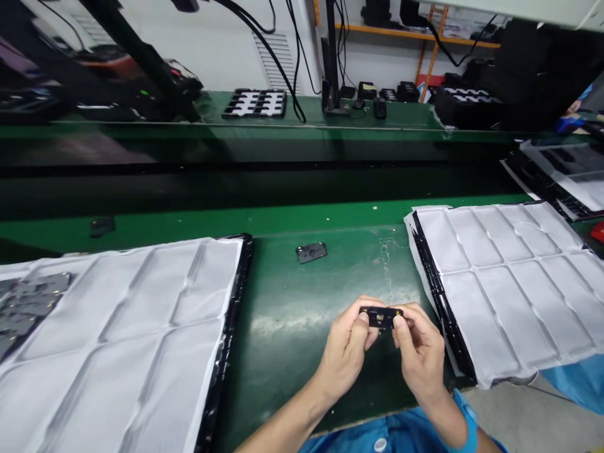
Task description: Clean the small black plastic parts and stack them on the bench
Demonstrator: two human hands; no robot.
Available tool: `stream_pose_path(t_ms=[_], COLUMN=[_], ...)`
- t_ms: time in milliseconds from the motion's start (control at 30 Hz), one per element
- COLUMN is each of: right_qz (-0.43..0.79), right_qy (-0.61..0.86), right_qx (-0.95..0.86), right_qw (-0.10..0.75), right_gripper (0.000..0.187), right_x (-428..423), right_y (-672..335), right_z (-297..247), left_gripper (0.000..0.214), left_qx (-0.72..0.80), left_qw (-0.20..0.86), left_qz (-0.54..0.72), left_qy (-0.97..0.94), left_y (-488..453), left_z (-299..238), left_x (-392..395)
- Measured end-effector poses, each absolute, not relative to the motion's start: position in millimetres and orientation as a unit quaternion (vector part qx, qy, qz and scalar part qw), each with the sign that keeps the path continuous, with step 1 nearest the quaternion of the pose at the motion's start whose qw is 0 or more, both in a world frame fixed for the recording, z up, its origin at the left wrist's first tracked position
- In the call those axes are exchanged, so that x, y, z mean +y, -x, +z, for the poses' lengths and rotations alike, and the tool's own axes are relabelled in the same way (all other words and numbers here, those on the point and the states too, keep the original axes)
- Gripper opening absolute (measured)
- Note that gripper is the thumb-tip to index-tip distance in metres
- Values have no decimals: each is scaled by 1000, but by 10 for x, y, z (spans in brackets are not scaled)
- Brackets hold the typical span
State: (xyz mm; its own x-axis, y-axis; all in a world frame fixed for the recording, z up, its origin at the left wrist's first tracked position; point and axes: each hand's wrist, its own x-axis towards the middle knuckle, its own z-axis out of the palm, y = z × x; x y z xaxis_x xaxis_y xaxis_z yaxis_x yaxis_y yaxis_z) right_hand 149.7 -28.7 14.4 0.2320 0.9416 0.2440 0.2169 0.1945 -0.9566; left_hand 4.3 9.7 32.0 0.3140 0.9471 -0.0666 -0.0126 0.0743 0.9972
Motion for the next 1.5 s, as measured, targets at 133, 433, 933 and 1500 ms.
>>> stream_pose_path(t_ms=[133, 433, 933, 1500], right_qz=[320, 290, 273, 250], right_qy=[549, 559, 545, 543], right_qx=[-527, -523, -555, -579], right_qw=[565, 574, 565, 555], right_gripper=[19, 18, 21, 24], right_x=[-280, -277, -306, -300], right_y=[-1515, -1575, -1586, -1588], right_z=[123, 112, 131, 139], left_gripper=[35, 40, 33, 31], left_qx=[423, 385, 371, 366], left_qw=[598, 649, 547, 592], left_qz=[381, 349, 407, 376], left_qy=[-564, -555, -631, -612], left_y=[-33, -5, -36, 33], left_z=[321, 341, 297, 317], left_x=[110, 207, 229, 197])
